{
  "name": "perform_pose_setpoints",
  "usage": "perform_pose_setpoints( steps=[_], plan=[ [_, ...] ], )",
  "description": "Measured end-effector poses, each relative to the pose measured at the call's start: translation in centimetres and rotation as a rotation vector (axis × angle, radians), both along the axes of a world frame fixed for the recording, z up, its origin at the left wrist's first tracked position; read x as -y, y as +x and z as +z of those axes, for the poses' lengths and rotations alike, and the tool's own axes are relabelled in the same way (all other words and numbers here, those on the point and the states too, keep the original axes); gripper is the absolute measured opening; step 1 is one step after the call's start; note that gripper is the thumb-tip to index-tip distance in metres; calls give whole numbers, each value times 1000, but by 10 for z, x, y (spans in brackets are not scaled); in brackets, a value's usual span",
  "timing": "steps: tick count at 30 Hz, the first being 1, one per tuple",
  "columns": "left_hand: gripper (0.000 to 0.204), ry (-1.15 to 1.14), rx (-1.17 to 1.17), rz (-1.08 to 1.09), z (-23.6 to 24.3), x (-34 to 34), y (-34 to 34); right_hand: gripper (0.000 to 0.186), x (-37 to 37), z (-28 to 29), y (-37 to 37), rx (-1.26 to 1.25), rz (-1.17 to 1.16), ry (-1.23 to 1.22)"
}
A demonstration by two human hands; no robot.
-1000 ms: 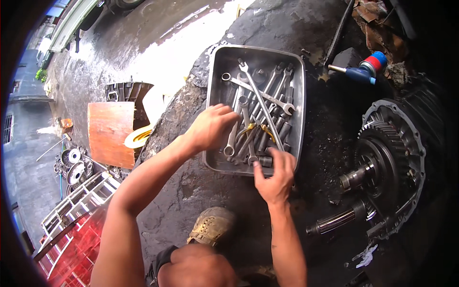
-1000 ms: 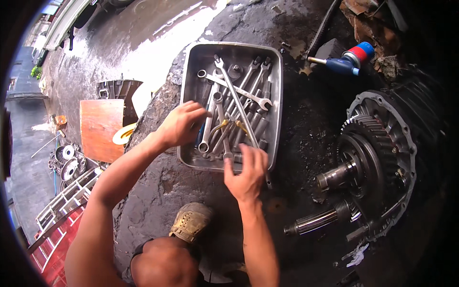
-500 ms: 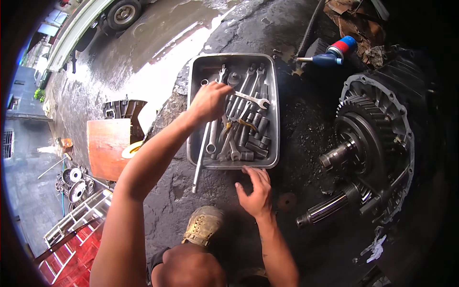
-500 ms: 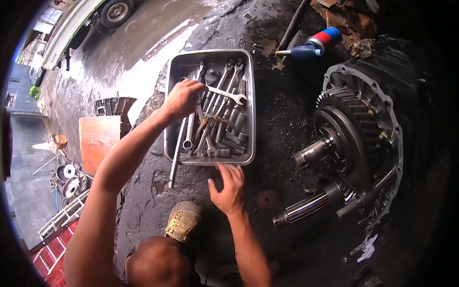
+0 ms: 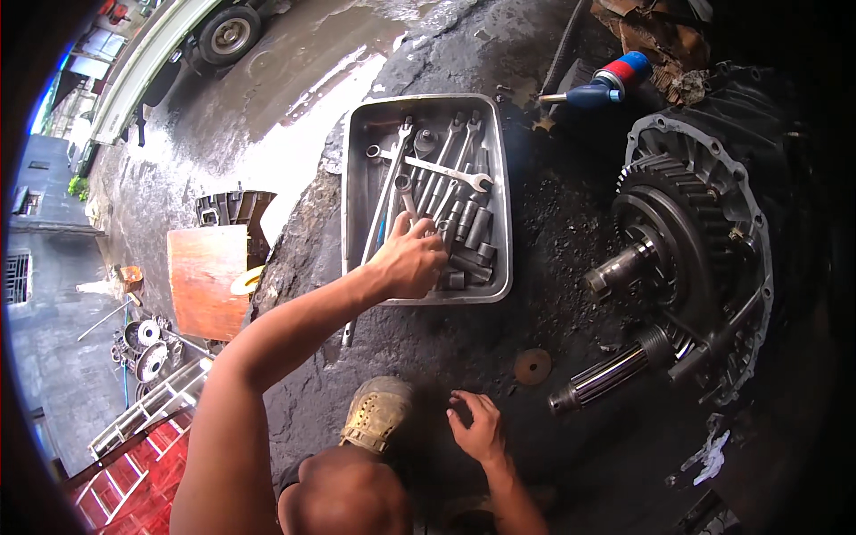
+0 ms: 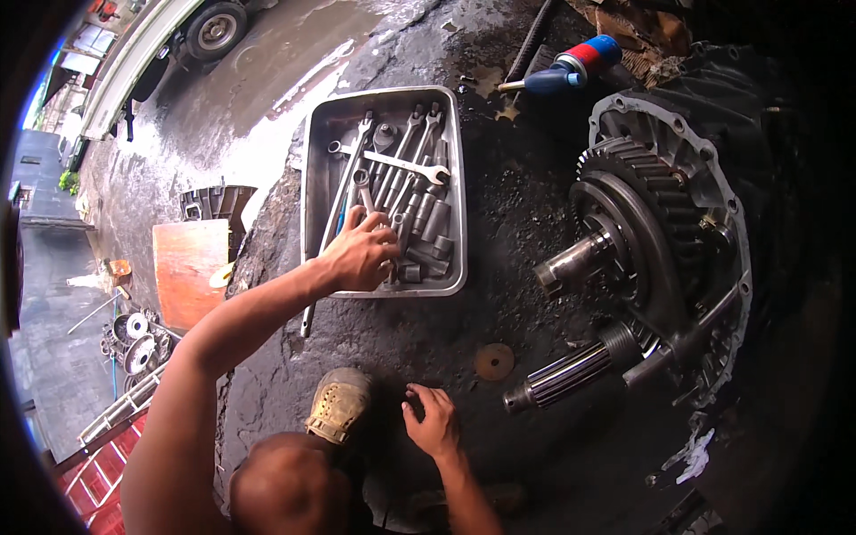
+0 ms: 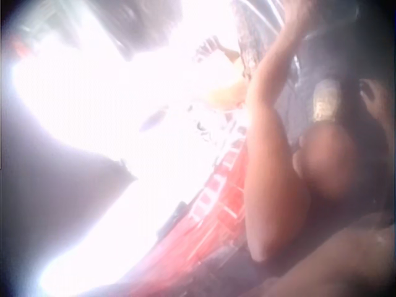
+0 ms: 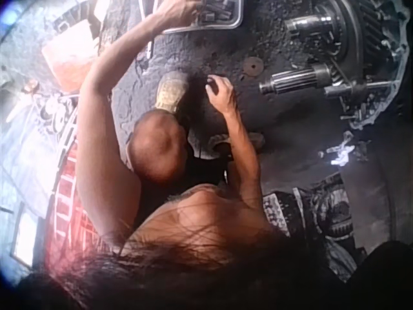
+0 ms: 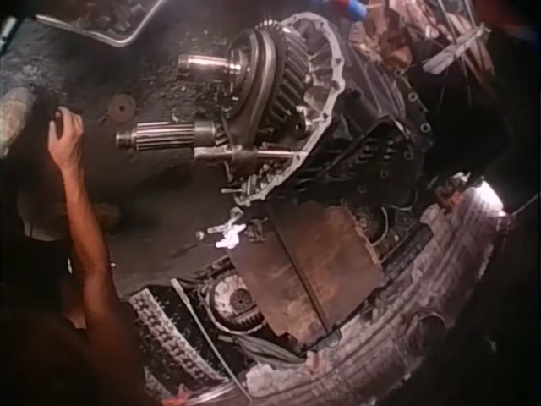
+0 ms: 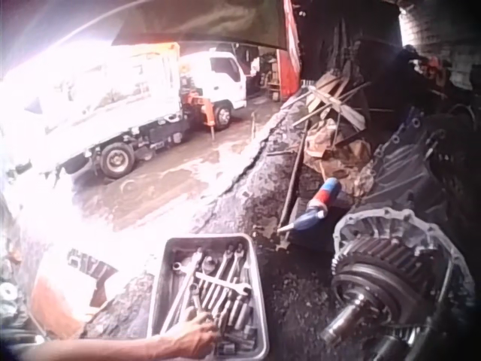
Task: The person handles a metal gear assembly, wipes it with a cloth, and installs it onto a shaft within a large gearbox housing while selecting a wrench from a metal tray.
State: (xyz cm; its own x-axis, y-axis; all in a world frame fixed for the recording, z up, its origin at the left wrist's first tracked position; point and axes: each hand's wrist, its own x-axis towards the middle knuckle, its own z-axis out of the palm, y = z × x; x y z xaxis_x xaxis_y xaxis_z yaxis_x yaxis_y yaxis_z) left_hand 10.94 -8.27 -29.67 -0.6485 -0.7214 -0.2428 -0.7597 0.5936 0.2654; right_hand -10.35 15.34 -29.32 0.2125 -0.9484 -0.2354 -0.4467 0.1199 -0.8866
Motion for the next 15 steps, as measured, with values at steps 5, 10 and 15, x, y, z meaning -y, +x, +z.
perform_pose_setpoints(
  steps=[5, 10, 15],
  plan=[
    [20, -27, -181, 48, 27, -18, 11, 29, 15, 7, -4, -5, 45, -34],
    [24, 46, -559, -289, 32, -49, 19, 29, 24, -6, -2, 22, 63, -32],
    [25, 98, -585, -313, 43, -86, 1, 29, 32, 7, -4, 2, 113, -76]
  ],
)
